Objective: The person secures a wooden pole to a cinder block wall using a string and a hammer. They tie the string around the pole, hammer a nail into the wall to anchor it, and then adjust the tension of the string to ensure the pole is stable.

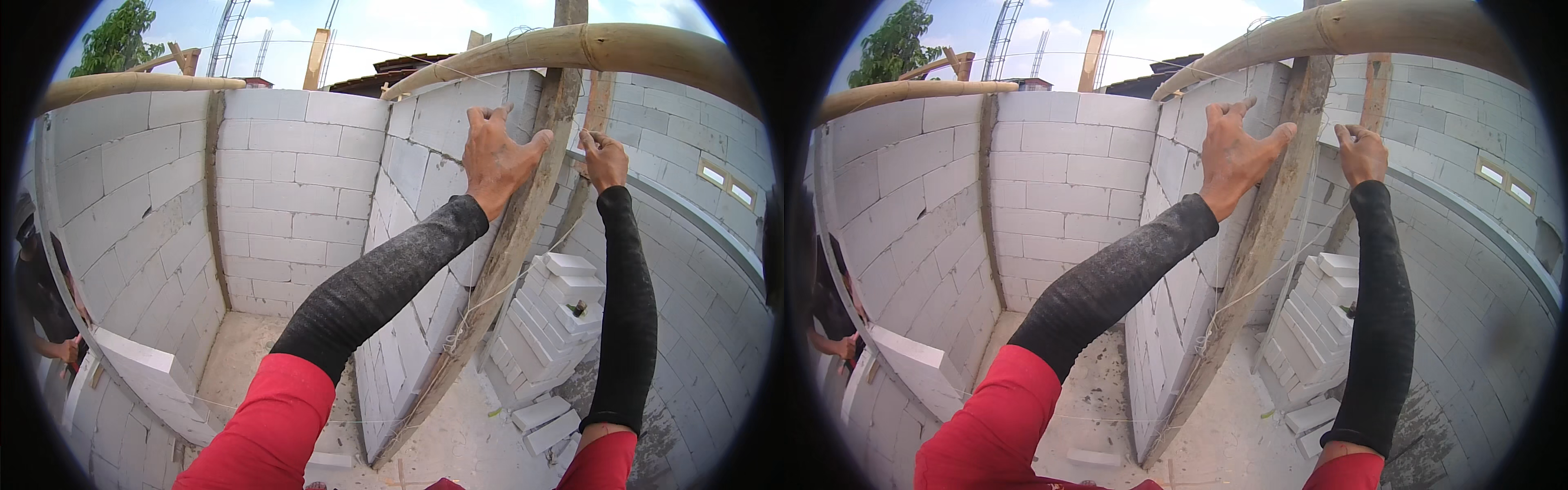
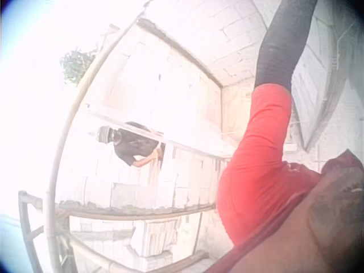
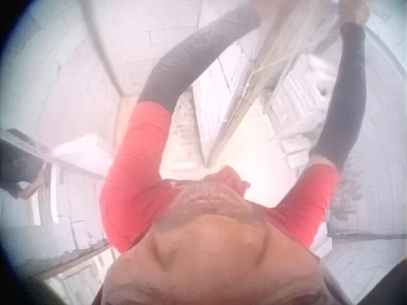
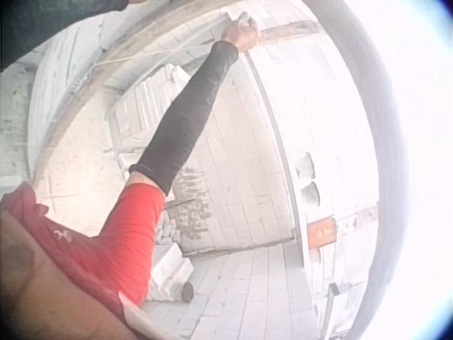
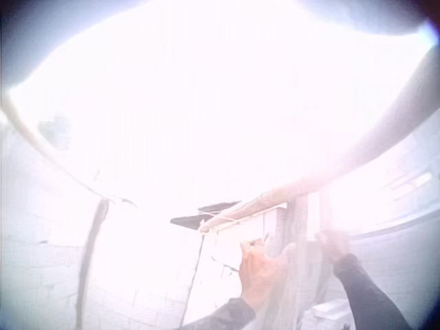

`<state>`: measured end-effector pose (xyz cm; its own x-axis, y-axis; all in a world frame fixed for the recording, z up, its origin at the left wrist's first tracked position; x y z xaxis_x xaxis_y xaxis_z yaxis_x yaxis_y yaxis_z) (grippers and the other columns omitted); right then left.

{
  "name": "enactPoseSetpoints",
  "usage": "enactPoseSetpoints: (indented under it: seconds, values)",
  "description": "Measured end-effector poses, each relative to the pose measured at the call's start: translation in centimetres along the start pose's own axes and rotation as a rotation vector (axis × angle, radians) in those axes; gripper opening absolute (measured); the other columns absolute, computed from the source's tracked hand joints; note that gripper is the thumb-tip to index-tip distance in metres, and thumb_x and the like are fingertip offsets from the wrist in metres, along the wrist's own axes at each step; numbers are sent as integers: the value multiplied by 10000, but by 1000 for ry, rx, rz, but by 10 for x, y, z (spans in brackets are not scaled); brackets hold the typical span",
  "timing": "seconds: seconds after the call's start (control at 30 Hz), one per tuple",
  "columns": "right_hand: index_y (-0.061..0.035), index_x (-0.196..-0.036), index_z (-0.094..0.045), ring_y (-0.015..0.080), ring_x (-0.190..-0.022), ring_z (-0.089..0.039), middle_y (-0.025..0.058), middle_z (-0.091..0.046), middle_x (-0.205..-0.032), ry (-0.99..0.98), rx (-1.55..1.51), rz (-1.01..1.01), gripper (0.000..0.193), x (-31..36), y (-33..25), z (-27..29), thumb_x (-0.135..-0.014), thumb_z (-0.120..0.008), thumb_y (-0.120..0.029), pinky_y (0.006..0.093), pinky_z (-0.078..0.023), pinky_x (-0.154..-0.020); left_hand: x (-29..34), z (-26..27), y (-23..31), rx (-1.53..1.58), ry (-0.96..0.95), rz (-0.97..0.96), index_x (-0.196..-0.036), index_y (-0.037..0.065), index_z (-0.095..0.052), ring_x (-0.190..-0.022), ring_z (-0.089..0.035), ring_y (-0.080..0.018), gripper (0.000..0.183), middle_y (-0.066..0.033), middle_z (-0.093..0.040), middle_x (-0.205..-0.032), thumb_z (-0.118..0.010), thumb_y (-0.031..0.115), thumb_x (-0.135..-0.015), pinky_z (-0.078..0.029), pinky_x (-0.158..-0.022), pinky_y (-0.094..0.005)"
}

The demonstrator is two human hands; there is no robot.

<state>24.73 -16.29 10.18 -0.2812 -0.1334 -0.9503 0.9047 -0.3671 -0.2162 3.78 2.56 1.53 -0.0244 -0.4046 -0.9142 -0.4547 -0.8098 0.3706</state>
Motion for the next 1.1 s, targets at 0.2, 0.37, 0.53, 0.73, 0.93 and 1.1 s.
enactPoseSetpoints:
  seconds: [0.2,0.37,0.53,0.73,0.93,1.1]
  values:
    - [-82,-1110,-793,357,-973,-736,199,-766,-1018,116,74,-77,403,-3,-11,-4,-903,-702,-416,404,-547,-937,0,-17,2,-168,-40,-135,-1400,-91,-504,-1059,-599,-364,1083,-222,-446,-1211,-840,662,-699,-563,-861,-439]
    - [-51,-1106,-790,319,-935,-748,193,-773,-988,115,-41,-69,433,10,-16,25,-895,-711,-420,390,-564,-897,-6,-16,-3,-83,-130,-69,-1382,-91,-515,-1048,-578,-361,1029,-214,-451,-1181,-849,598,-694,-552,-845,-447]
    - [-30,-1114,-784,302,-908,-746,191,-773,-977,88,-68,32,414,23,-33,42,-914,-708,-384,383,-568,-882,-10,-21,-11,-142,-142,-81,-1426,-80,-480,-1081,-601,-395,1039,-249,-456,-1241,-837,595,-721,-563,-878,-457]
    - [-9,-1154,-759,291,-985,-722,197,-762,-1028,45,-158,95,368,31,-45,55,-956,-669,-305,369,-554,-912,-11,-27,-8,-94,-174,-77,-1464,-62,-449,-1214,-545,-408,1072,-280,-457,-1302,-829,620,-729,-513,-984,-442]
    - [40,-1279,-672,157,-779,-630,85,-666,-830,-185,-353,17,400,48,-84,42,-1018,-520,-222,290,-517,-707,-13,-21,-8,-164,-128,-98,-1453,-58,-445,-1074,-641,-412,1049,-253,-478,-1278,-845,560,-706,-580,-875,-455]
    - [2,-1239,-669,51,-530,-261,-77,-317,-659,-339,-612,-278,383,71,-120,11,-1026,-443,-222,247,-233,-465,-16,-17,-9,-128,-149,-77,-1438,-50,-457,-1071,-646,-395,1020,-239,-487,-1277,-873,520,-701,-583,-874,-443]
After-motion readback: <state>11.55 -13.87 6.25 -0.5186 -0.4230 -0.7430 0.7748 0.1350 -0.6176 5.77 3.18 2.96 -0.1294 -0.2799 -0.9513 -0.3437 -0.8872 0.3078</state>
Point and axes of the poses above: each hand's wrist, its own x-axis away from the middle knuckle, its own z-axis out of the back of the hand, y = z × x, the point moved 9 cm from there along -x, towards the middle knuckle
